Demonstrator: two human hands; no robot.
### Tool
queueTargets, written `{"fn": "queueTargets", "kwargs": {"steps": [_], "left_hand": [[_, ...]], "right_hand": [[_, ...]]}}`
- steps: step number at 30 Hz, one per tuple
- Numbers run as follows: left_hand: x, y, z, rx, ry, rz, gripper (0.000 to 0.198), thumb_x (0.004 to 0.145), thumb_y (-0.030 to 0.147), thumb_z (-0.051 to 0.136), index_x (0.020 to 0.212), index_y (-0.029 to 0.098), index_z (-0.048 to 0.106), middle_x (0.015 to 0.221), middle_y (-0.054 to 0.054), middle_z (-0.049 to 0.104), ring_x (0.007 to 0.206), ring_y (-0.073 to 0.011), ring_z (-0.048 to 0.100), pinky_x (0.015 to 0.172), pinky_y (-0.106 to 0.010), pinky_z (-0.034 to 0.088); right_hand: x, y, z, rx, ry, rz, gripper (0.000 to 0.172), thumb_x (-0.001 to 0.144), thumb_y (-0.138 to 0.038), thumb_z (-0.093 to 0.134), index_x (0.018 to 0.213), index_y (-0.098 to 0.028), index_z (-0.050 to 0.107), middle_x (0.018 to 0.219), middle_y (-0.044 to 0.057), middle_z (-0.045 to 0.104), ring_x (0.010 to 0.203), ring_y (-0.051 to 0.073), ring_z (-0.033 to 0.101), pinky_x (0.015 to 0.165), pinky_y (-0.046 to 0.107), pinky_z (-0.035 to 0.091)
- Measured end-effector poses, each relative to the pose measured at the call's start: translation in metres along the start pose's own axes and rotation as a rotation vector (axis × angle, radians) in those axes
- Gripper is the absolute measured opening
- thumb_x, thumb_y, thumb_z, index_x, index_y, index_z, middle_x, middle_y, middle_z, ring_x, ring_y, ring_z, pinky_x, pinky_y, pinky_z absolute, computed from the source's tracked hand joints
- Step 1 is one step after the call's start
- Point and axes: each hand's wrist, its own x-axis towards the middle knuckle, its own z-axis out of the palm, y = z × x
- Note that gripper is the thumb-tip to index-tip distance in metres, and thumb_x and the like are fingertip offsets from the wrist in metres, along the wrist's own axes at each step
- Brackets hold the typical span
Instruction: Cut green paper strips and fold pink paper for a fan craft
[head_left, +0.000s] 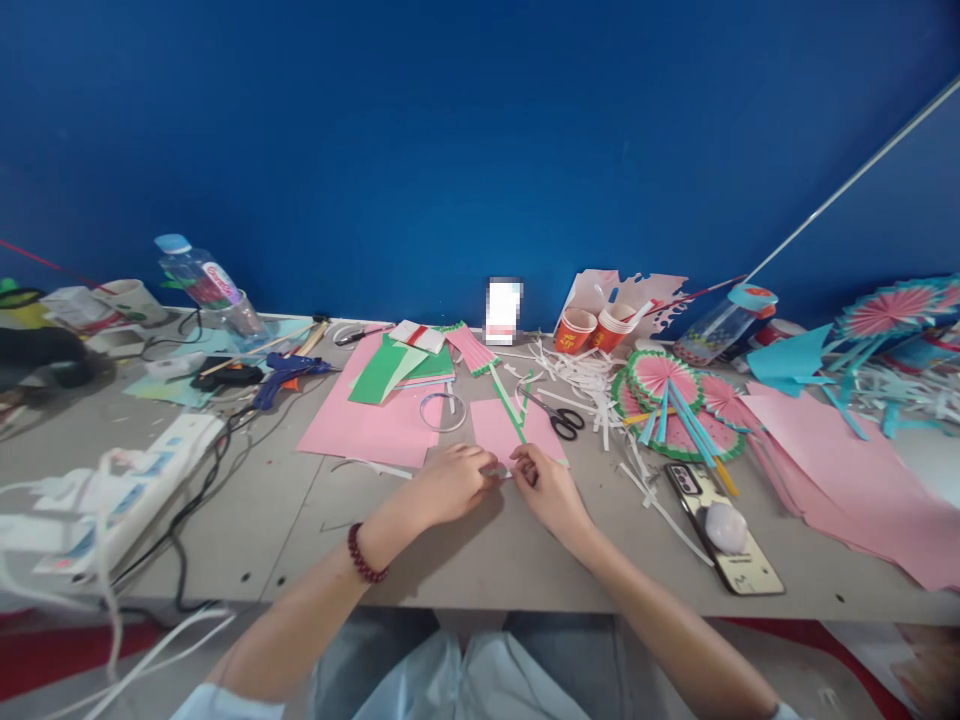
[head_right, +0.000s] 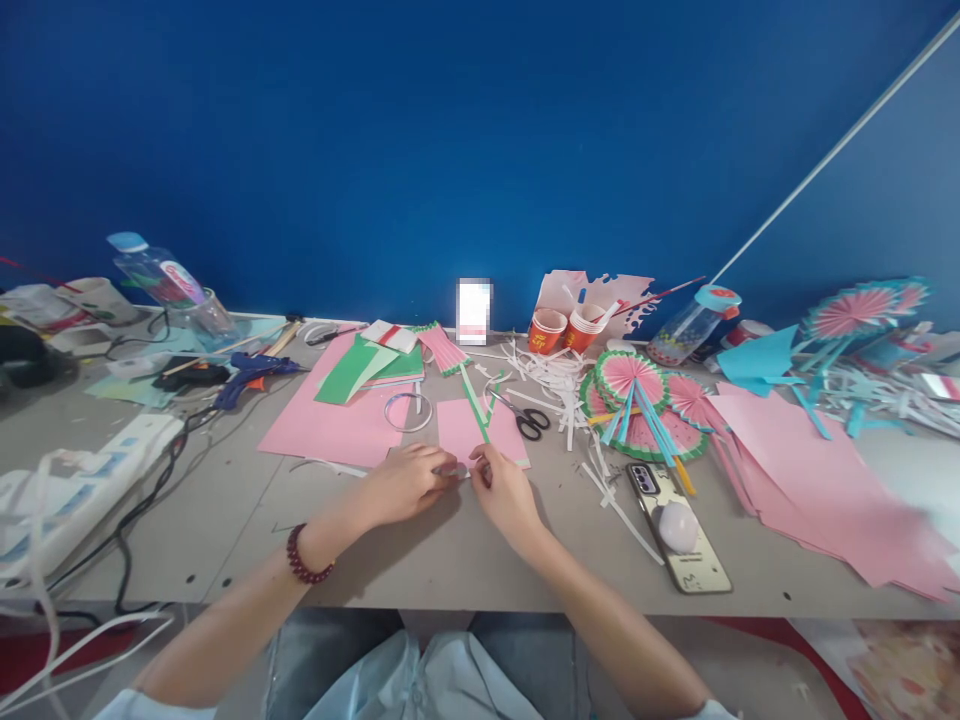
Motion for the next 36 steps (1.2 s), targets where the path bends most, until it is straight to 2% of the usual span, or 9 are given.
{"fn": "queueTargets", "kwargs": {"steps": [5, 10, 18, 24, 30, 36], "left_hand": [[-0.006, 0.020, -0.002, 0.115, -0.022, -0.044, 0.026, 0.090, 0.014, 0.041, 0.106, 0.017, 0.061, 0.106, -0.008, 0.058, 0.101, -0.0216, 0.052, 0.084, -0.034, 0.043], [-0.013, 0.049, 0.011, 0.235, -0.063, -0.150, 0.030, 0.082, 0.005, 0.045, 0.108, 0.008, 0.059, 0.108, -0.012, 0.057, 0.101, -0.0241, 0.051, 0.086, -0.036, 0.043], [-0.009, 0.085, 0.045, 0.227, 0.135, -0.463, 0.046, 0.079, 0.014, 0.049, 0.124, 0.007, 0.052, 0.116, -0.014, 0.057, 0.110, -0.0266, 0.049, 0.095, -0.041, 0.040], [-0.005, 0.092, 0.053, 0.181, 0.236, -0.553, 0.048, 0.083, 0.018, 0.046, 0.130, 0.008, 0.048, 0.114, -0.011, 0.059, 0.110, -0.0267, 0.048, 0.092, -0.042, 0.040], [-0.006, 0.090, 0.052, 0.177, 0.243, -0.562, 0.047, 0.083, 0.020, 0.047, 0.130, 0.011, 0.048, 0.113, -0.011, 0.059, 0.107, -0.0261, 0.049, 0.091, -0.042, 0.040], [-0.003, 0.091, 0.055, 0.198, 0.256, -0.561, 0.046, 0.080, 0.015, 0.049, 0.125, 0.009, 0.052, 0.112, -0.012, 0.059, 0.107, -0.0259, 0.051, 0.091, -0.042, 0.041]], "right_hand": [[-0.001, -0.002, -0.001, -0.050, 0.005, -0.028, 0.019, 0.077, -0.015, 0.046, 0.093, -0.019, 0.055, 0.069, 0.000, 0.062, 0.060, 0.016, 0.057, 0.057, 0.024, 0.039], [-0.001, -0.001, 0.000, -0.069, 0.015, -0.035, 0.020, 0.077, -0.014, 0.045, 0.093, -0.020, 0.055, 0.069, 0.000, 0.062, 0.059, 0.015, 0.056, 0.058, 0.024, 0.040], [-0.002, -0.002, 0.000, -0.115, 0.008, -0.034, 0.022, 0.078, -0.013, 0.047, 0.097, -0.020, 0.054, 0.073, 0.001, 0.063, 0.064, 0.016, 0.059, 0.063, 0.025, 0.043], [-0.002, -0.002, -0.001, -0.129, -0.007, -0.044, 0.023, 0.079, -0.011, 0.046, 0.098, -0.020, 0.054, 0.075, 0.002, 0.064, 0.068, 0.017, 0.060, 0.066, 0.026, 0.044], [-0.003, -0.002, 0.001, -0.147, -0.005, -0.065, 0.023, 0.080, -0.008, 0.043, 0.096, -0.019, 0.054, 0.075, 0.003, 0.062, 0.073, 0.018, 0.059, 0.068, 0.027, 0.043], [-0.005, -0.004, 0.005, -0.300, 0.022, -0.104, 0.023, 0.082, -0.008, 0.040, 0.098, -0.019, 0.053, 0.085, 0.005, 0.062, 0.082, 0.021, 0.057, 0.071, 0.029, 0.042]]}}
